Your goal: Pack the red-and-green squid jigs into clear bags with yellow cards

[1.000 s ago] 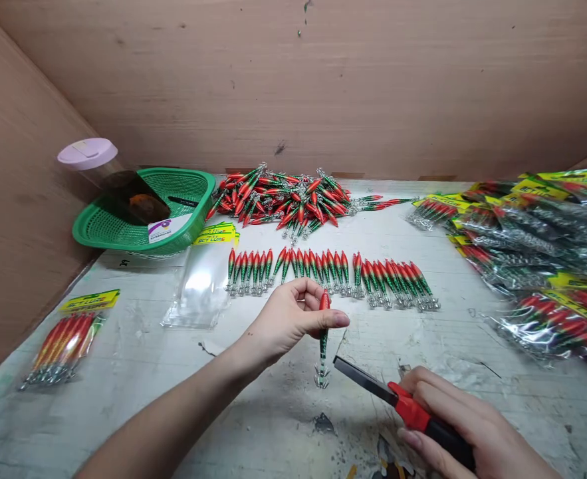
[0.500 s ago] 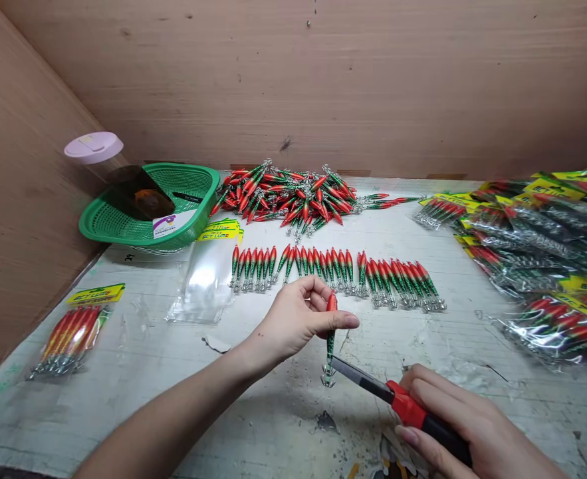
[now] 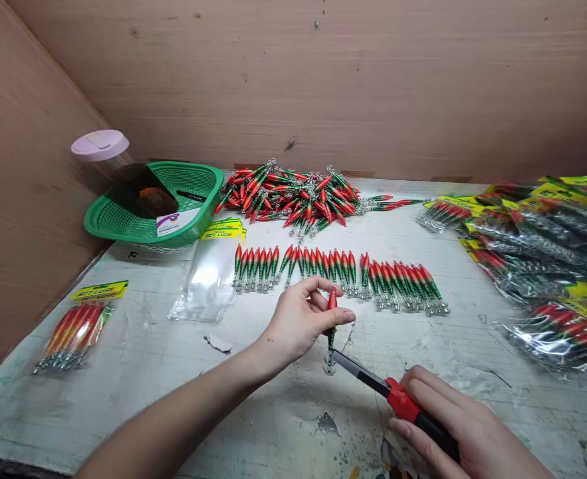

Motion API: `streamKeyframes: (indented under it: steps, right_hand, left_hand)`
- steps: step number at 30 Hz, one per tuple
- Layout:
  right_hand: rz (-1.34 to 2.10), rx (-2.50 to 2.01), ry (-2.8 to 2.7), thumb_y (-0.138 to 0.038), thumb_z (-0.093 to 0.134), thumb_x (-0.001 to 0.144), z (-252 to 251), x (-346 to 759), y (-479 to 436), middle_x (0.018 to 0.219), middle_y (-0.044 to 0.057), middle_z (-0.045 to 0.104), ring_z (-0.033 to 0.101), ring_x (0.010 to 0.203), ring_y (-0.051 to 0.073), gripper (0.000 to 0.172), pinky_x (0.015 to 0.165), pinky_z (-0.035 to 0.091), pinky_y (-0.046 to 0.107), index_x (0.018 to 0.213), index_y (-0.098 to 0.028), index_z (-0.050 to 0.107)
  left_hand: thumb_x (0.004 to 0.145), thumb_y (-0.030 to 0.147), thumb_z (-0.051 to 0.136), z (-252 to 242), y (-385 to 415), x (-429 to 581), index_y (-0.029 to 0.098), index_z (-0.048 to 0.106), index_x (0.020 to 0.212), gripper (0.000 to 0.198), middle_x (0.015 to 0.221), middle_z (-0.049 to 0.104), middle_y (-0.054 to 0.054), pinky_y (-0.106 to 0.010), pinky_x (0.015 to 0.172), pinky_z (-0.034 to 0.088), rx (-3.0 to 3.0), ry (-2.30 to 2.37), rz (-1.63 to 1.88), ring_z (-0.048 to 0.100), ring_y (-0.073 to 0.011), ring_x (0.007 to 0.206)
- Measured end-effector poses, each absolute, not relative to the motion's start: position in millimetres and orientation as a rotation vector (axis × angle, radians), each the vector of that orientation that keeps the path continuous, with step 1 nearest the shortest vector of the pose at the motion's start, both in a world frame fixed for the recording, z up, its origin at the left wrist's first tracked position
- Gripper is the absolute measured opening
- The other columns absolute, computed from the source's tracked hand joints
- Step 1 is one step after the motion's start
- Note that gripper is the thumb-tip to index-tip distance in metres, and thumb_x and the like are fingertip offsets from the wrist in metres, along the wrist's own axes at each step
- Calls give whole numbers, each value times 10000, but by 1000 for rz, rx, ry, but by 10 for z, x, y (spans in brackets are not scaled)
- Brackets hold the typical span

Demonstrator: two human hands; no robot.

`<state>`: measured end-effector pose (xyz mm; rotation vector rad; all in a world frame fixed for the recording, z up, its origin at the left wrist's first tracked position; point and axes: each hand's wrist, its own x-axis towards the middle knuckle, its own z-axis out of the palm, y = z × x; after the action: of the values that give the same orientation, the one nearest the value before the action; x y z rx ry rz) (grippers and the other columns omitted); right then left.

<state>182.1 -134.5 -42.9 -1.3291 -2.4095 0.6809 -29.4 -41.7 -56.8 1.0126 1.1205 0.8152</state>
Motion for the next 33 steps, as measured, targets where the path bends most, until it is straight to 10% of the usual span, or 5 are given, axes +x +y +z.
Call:
streamKeyframes:
  steps: [33]
  right_hand:
    - [799, -1271, -2334, -304, 475, 896, -462, 1855, -1305, 659, -6, 629, 613, 552, 134, 171, 491, 496, 186, 734, -248, 480]
  left_hand:
    - [589, 255, 820, -579, -410, -354, 143, 663, 799, 286, 477, 460, 96, -204, 492, 464, 807, 1027, 700, 505, -70, 487]
